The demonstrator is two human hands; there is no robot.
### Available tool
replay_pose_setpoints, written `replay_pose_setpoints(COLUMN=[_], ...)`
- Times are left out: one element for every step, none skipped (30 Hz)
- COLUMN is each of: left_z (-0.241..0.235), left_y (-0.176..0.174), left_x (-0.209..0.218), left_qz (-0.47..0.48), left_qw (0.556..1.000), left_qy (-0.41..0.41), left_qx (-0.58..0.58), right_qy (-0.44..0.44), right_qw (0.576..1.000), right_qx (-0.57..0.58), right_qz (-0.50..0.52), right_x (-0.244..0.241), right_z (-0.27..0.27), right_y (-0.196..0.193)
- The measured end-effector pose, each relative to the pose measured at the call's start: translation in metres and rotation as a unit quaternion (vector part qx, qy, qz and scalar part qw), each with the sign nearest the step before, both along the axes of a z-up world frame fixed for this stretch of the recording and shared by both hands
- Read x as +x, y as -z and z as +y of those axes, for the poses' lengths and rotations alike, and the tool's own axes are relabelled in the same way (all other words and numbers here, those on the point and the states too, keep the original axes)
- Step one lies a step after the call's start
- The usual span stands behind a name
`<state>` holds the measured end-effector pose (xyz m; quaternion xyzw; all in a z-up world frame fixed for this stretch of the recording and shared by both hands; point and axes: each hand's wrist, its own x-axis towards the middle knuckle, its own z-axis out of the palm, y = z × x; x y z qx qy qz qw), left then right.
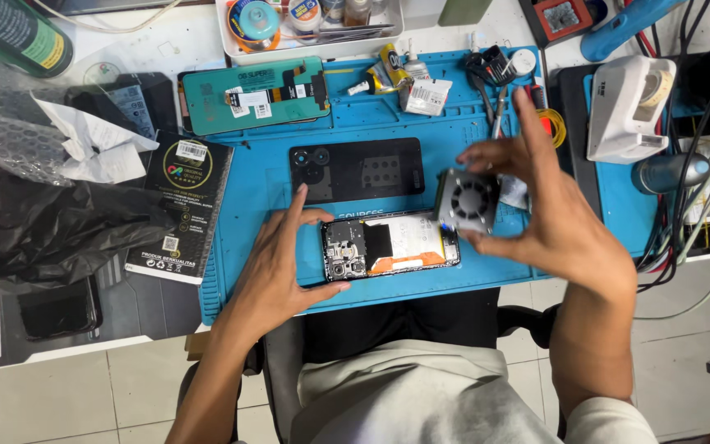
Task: The person applies adhesive to the edges of a disassembled smartphone chassis, then uses a small fan to cool or dry the interior. The person handles the phone chassis, adhesive tube, and fan throughout the clip.
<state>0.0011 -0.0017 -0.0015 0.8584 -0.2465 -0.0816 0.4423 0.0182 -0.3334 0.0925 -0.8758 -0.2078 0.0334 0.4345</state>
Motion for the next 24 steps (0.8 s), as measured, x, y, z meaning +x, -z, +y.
replay_pose_setpoints(left_z=[0.000,0.000,0.000,0.000,0.000,0.000,0.000,0.000,0.000,0.000,0.001,0.001,0.002,0.002,0.002,0.003,0.003,0.003,0.003,0.002,0.002,0.001,0.000,0.000], left_y=[0.000,-0.001,-0.001,-0.002,-0.002,-0.001,-0.001,0.000,0.000,0.001,0.002,0.002,0.003,0.004,0.004,0.004,0.004,0.004,0.004,0.003,0.002,0.002,0.001,0.000], left_x=[0.000,0.000,0.000,-0.001,-0.001,-0.001,-0.001,-0.001,-0.001,-0.001,-0.001,-0.001,-0.001,-0.001,-0.001,-0.001,-0.001,-0.001,-0.002,-0.001,-0.001,-0.001,-0.001,-0.001], left_qz=[0.002,-0.001,-0.004,-0.006,-0.001,0.004,0.010,0.019,0.027,0.035,0.023,0.011,-0.001,-0.036,-0.071,-0.106,-0.084,-0.062,-0.039,-0.019,0.000,0.019,0.018,0.016], left_qw=[1.000,1.000,1.000,1.000,1.000,1.000,1.000,1.000,0.999,0.999,0.999,0.999,0.999,0.998,0.997,0.994,0.996,0.998,0.999,0.999,0.999,0.999,0.999,0.999], left_qy=[-0.001,-0.001,-0.001,0.000,-0.003,-0.005,-0.007,-0.012,-0.016,-0.021,-0.022,-0.023,-0.025,-0.019,-0.012,-0.005,-0.008,-0.010,-0.011,-0.017,-0.023,-0.029,-0.028,-0.027], left_qx=[0.001,-0.001,-0.002,-0.003,-0.001,0.001,0.004,0.009,0.014,0.019,0.028,0.037,0.046,0.040,0.033,0.026,0.024,0.021,0.019,0.025,0.031,0.038,0.039,0.041], right_qy=[-0.003,-0.005,-0.008,-0.021,-0.034,-0.046,-0.067,-0.088,-0.109,-0.132,-0.154,-0.177,-0.193,-0.207,-0.222,-0.221,-0.219,-0.215,-0.204,-0.194,-0.184,-0.178,-0.172,-0.167], right_qw=[1.000,1.000,0.999,0.999,0.998,0.996,0.994,0.991,0.988,0.985,0.981,0.977,0.975,0.973,0.970,0.970,0.969,0.969,0.972,0.975,0.978,0.980,0.981,0.982], right_qx=[0.011,0.021,0.032,0.047,0.062,0.077,0.085,0.092,0.100,0.099,0.099,0.098,0.092,0.084,0.077,0.082,0.087,0.093,0.088,0.083,0.078,0.074,0.071,0.069], right_qz=[-0.005,-0.010,-0.015,-0.009,-0.003,0.003,0.019,0.035,0.051,0.055,0.059,0.063,0.060,0.058,0.055,0.062,0.069,0.077,0.073,0.067,0.061,0.058,0.054,0.051], right_x=[0.004,0.009,0.012,0.013,0.015,0.015,0.016,0.015,0.013,0.011,0.008,0.005,0.002,-0.001,-0.002,-0.001,0.001,0.001,0.003,0.005,0.006,0.007,0.007,0.005], right_z=[0.003,0.008,0.015,0.023,0.033,0.043,0.053,0.064,0.073,0.082,0.090,0.097,0.101,0.105,0.107,0.108,0.108,0.108,0.107,0.106,0.105,0.104,0.104,0.105], right_y=[0.000,0.002,0.004,0.006,0.009,0.012,0.015,0.018,0.021,0.022,0.023,0.022,0.021,0.020,0.019,0.018,0.018,0.018,0.018,0.018,0.017,0.017,0.016,0.015])
